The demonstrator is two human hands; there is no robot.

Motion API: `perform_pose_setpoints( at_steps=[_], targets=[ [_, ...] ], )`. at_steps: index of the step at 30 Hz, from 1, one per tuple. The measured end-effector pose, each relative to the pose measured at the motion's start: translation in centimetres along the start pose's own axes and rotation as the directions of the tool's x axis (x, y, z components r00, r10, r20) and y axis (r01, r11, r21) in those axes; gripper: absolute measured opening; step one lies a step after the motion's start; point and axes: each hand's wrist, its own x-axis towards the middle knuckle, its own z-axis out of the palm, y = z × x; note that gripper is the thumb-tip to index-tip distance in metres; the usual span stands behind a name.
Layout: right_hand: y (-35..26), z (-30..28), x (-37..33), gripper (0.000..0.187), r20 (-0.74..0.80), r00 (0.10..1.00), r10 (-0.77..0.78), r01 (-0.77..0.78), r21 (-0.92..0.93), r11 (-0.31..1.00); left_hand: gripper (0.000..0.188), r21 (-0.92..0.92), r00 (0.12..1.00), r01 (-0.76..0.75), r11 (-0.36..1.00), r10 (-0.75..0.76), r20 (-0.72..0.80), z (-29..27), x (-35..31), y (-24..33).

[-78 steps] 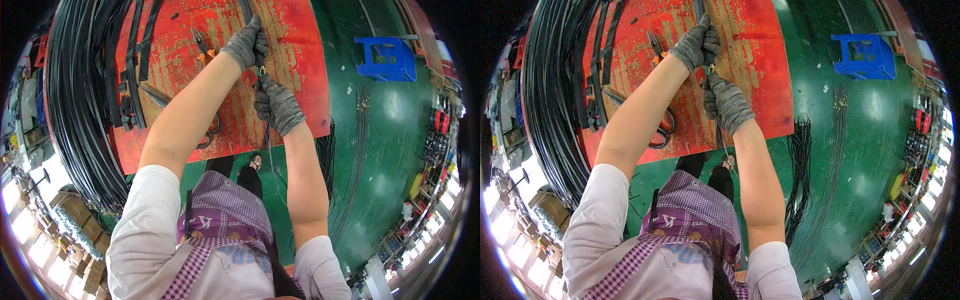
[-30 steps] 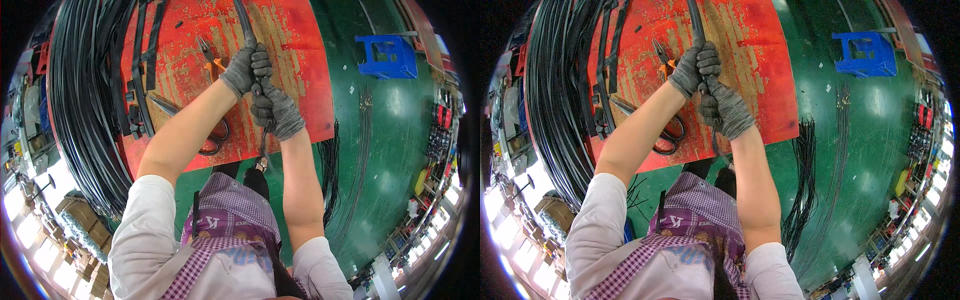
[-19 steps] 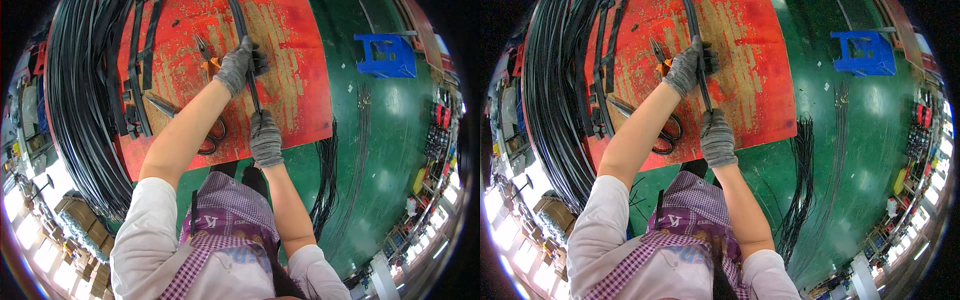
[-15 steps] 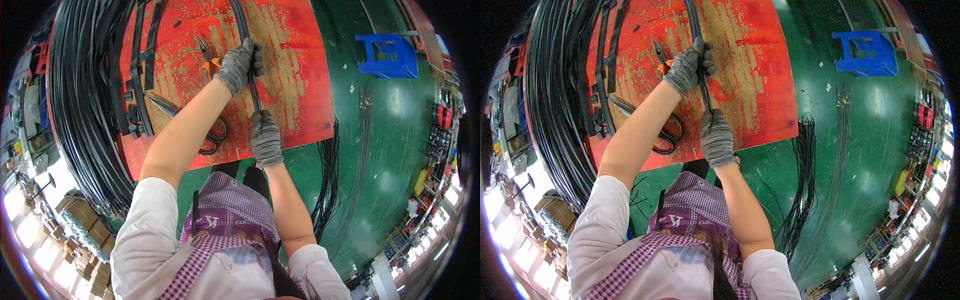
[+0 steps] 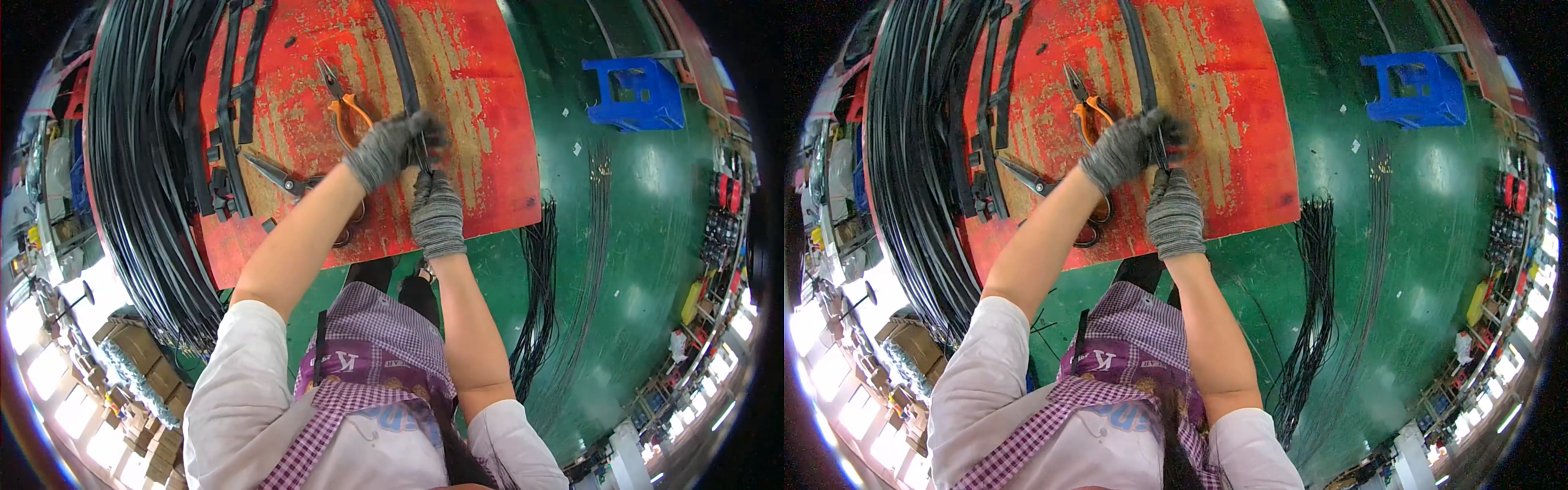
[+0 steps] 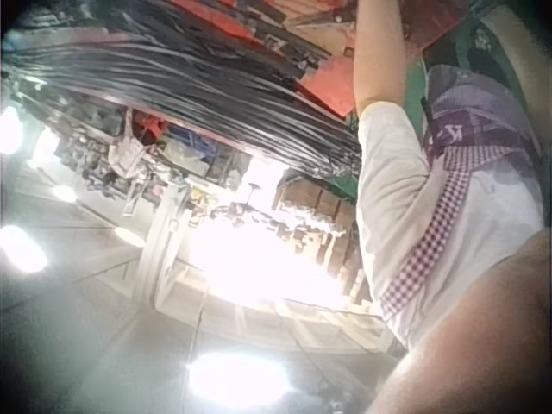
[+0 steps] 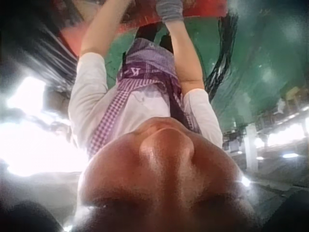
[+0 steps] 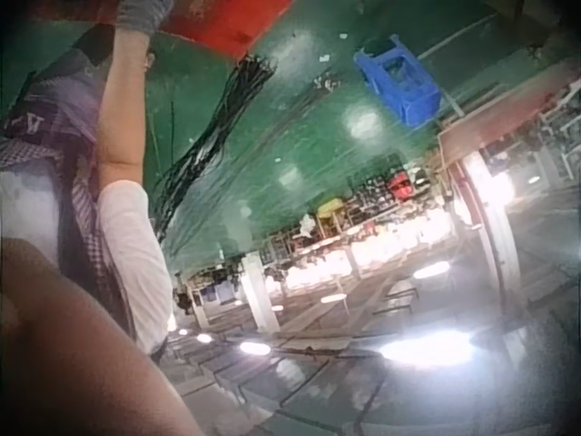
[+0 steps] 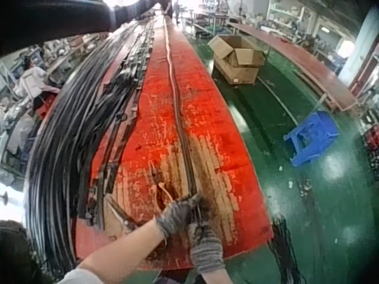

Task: The person uses pliers to strip the ends of black cables and then cuts them to length using shears on a red workbench. The cut cable pieces are gathered and placed on the floor.

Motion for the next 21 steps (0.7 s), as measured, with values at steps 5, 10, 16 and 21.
perform_pose_setpoints(
  at_steps=[5,10,16,21],
  targets=[
    [2.0,1.7,0.2,0.021,-0.201,0.883,-0.425,0.423,-0.056,0.904,0.027,-0.304,0.989,-0.142,0.942,0.121,-0.088,1.4,3.2,5.0],
    [-1.3,-3.1,0.3,0.02,0.653,0.753,0.078,-0.656,0.738,0.155,0.03,-0.221,0.988,-0.054,0.974,0.021,-0.151,1.5,3.2,2.0],
    [7.3,4.3,4.0,0.026,-0.211,0.709,-0.673,0.469,-0.572,0.673,0.032,0.195,0.918,-0.141,0.971,0.202,-0.342,3.2,2.0,-2.0],
    [0.7,-0.2,-0.1,0.032,0.02,0.991,-0.129,0.128,0.055,0.99,0.029,0.356,0.862,-0.213,0.91,0.347,-0.369,0.5,1.3,-5.0]
  ],
)
